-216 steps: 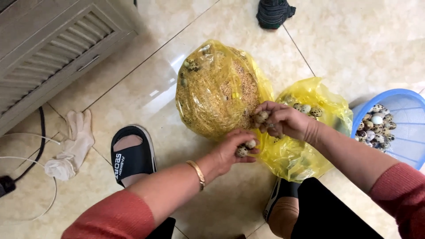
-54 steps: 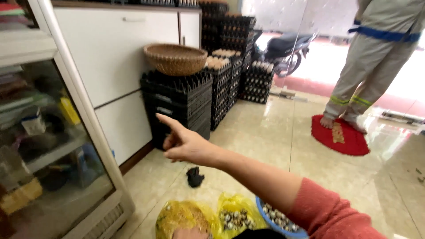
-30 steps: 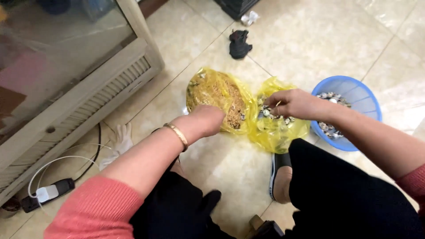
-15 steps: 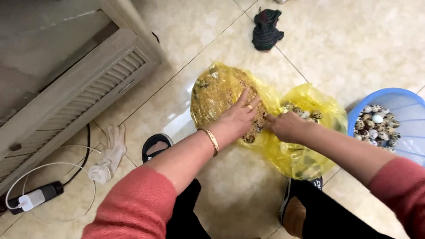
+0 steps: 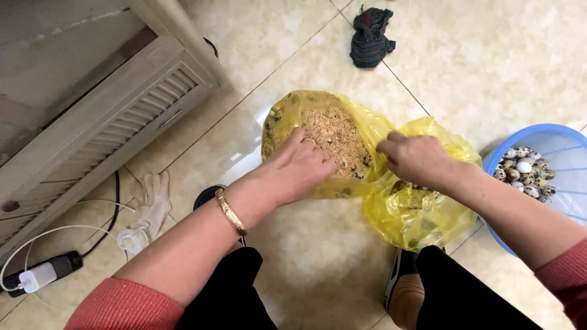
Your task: Sorting quail eggs from a yellow plastic bag into a blue basket while also handling a bag of grain.
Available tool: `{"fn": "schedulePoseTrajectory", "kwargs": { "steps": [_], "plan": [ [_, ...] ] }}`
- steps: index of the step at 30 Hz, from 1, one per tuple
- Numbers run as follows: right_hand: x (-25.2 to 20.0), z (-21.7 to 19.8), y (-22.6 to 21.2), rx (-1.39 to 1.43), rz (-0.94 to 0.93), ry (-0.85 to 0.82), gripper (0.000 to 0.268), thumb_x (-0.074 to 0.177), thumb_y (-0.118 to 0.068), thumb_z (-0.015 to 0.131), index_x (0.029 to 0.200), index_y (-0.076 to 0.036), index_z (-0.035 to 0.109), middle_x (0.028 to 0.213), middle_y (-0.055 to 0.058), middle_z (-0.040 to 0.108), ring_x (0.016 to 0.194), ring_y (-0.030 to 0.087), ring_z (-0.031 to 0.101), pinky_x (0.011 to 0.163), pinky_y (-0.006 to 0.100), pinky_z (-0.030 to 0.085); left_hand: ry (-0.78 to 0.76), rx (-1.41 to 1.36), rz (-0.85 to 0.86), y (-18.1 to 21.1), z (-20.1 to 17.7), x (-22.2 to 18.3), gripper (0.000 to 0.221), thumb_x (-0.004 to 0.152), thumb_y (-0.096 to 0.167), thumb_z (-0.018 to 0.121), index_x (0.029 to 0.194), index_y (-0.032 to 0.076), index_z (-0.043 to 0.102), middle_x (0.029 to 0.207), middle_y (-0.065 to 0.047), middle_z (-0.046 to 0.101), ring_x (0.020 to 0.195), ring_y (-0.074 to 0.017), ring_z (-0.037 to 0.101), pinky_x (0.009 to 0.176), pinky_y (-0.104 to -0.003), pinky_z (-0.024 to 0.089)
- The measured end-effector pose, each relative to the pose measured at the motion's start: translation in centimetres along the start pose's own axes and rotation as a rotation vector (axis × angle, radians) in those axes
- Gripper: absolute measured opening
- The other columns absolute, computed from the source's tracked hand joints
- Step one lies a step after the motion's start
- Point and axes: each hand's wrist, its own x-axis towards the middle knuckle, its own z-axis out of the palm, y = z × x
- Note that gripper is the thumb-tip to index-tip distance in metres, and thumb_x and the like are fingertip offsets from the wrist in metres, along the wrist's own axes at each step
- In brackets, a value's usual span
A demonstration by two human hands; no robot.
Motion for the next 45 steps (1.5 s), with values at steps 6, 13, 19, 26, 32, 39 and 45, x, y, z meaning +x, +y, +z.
{"fn": "schedulePoseTrajectory", "kwargs": {
  "steps": [6,13,19,26,32,39,45],
  "plan": [
    [6.2,-1.6,-1.8,0.073,0.213,0.031,0.082,0.092,-0.048,0.067,0.16,-0.016,0.034,0.134,0.018,0.063,0.126,0.036,0.061,0.103,0.053,0.05,0.052,0.04,-0.05,-0.7,0.8,-1.2,0.014,0.092,0.022,0.067,0.104,0.016,0.068,0.09,-0.008,0.072,0.084,-0.0262,0.069,0.093,-0.051,0.041],
    [8.4,6.5,3.3,0.035,0.263,0.226,0.016,0.099,-0.023,0.05,0.104,-0.022,0.066,0.078,0.001,0.073,0.08,0.028,0.077,0.081,0.042,0.058,0.254,0.055,-0.114,-0.8,4.4,-2.8,0.011,0.085,0.024,0.068,0.094,0.018,0.065,0.085,-0.007,0.069,0.079,-0.0268,0.067,0.087,-0.05,0.041],
    [6.5,3.2,4.0,0.053,0.336,0.276,0.014,0.106,-0.032,0.06,0.106,-0.027,0.072,0.083,-0.004,0.077,0.084,0.021,0.078,0.083,0.036,0.061,0.205,0.026,-0.17,0.0,2.4,-5.0,0.012,0.084,0.012,0.065,0.094,0.018,0.065,0.08,-0.007,0.071,0.075,-0.0276,0.069,0.085,-0.049,0.041],
    [1.8,-3.5,3.5,0.209,0.315,0.392,0.013,0.108,-0.036,0.063,0.111,-0.027,0.072,0.099,-0.006,0.079,0.097,0.026,0.077,0.09,0.042,0.06,0.05,-0.213,-0.265,2.5,-0.1,-7.5,0.018,0.087,0.003,0.061,0.1,0.015,0.062,0.078,-0.01,0.07,0.071,-0.0312,0.068,0.081,-0.05,0.038],
    [-0.2,-5.3,2.3,0.183,0.139,0.528,0.017,0.095,-0.013,0.066,0.106,-0.019,0.077,0.079,-0.002,0.076,0.07,0.021,0.071,0.069,0.035,0.056,-0.306,-0.46,-0.381,3.0,-3.8,-7.9,0.035,0.086,-0.006,0.061,0.12,0.001,0.061,0.101,-0.02,0.072,0.105,-0.0369,0.066,0.12,-0.065,0.024],
    [2.1,-3.2,2.4,0.144,0.242,0.298,0.018,0.103,-0.028,0.065,0.118,-0.024,0.073,0.098,0.0,0.081,0.095,0.027,0.078,0.089,0.041,0.06,-0.101,-0.179,-0.406,1.3,0.1,-4.7,0.037,0.09,-0.007,0.056,0.126,0.0,0.062,0.083,-0.015,0.072,0.078,-0.0317,0.069,0.085,-0.05,0.038],
    [2.5,-6.2,-2.4,-0.061,-0.027,0.418,0.029,0.097,-0.028,0.067,0.125,-0.02,0.065,0.108,0.005,0.074,0.107,0.025,0.073,0.09,0.036,0.058,-0.152,-0.012,-0.458,0.5,1.9,-2.2,0.029,0.091,-0.003,0.06,0.117,-0.001,0.071,0.078,-0.009,0.072,0.07,-0.0282,0.068,0.078,-0.051,0.041]
  ]
}}
